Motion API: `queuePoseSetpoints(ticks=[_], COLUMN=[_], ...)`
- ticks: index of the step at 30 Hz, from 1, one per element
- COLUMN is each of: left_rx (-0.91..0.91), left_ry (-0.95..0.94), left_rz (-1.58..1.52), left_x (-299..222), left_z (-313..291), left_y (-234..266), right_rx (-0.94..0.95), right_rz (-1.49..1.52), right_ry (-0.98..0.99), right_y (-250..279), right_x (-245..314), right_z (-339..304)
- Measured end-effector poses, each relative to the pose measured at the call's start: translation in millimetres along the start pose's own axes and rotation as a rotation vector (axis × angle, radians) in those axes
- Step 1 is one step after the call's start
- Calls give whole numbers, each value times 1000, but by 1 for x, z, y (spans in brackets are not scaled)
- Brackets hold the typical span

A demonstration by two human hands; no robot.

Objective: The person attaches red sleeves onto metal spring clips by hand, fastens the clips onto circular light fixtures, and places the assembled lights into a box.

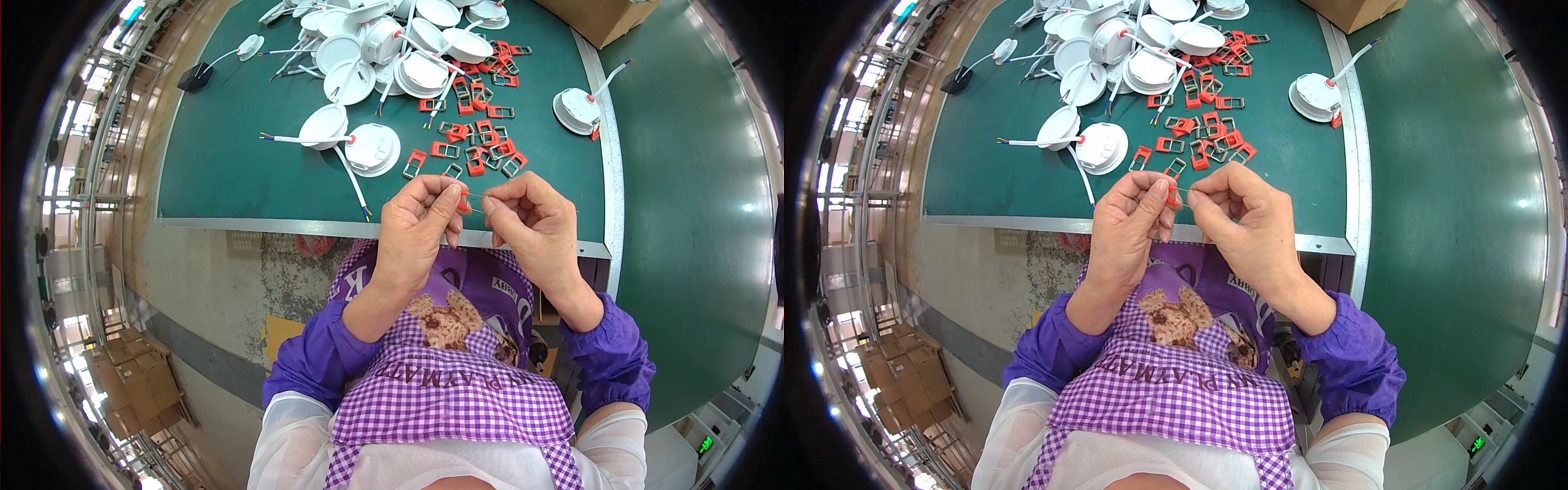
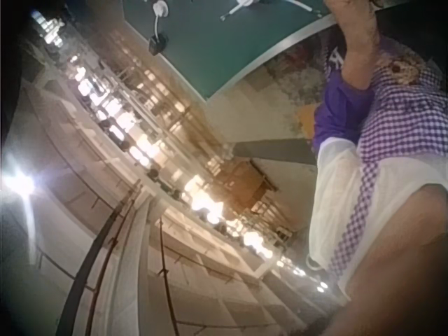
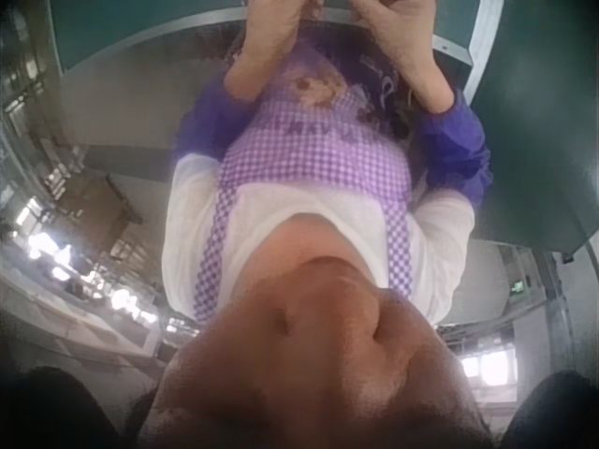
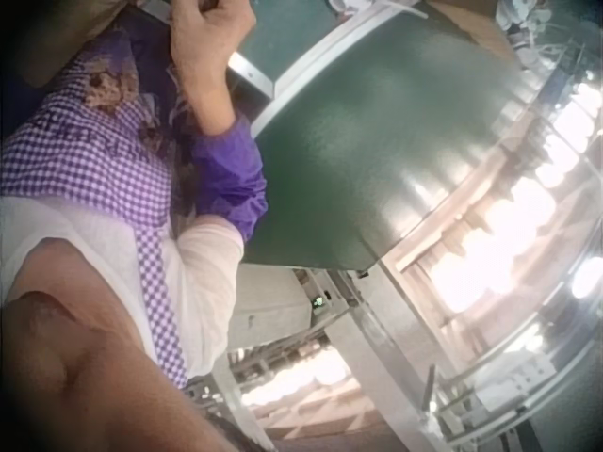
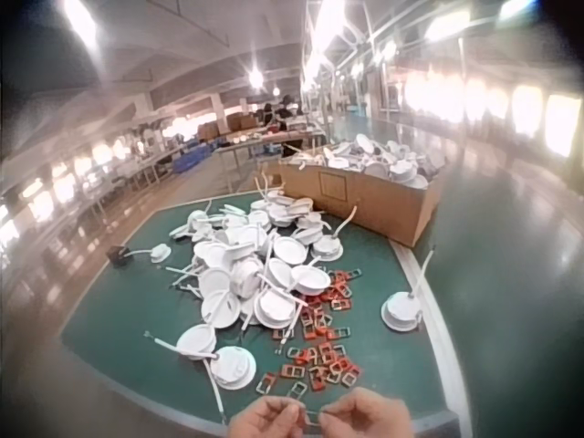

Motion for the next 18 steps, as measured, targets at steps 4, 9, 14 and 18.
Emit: queuePoseSetpoints(ticks=[4,9,14,18], left_rx=[-4,38,64,92], left_ry=[10,24,9,46], left_rz=[28,104,84,1], left_x=[-2,-6,-8,-11], left_z=[0,0,4,3], left_y=[0,-1,-1,-5], right_rx=[3,47,79,110], right_rz=[-3,20,112,232], right_ry=[8,-32,-85,-144], right_y=[-1,-1,1,5], right_x=[0,-2,-5,-10], right_z=[0,2,9,12])
Point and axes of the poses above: each hand's wrist, its own z-axis towards the middle knuckle, its own y-axis out of the back of the hand, x = y × z, the point moved 3 cm from there along z, towards the middle knuckle, and after that the axes turned 4 degrees about -z, right-handed, at the moved point
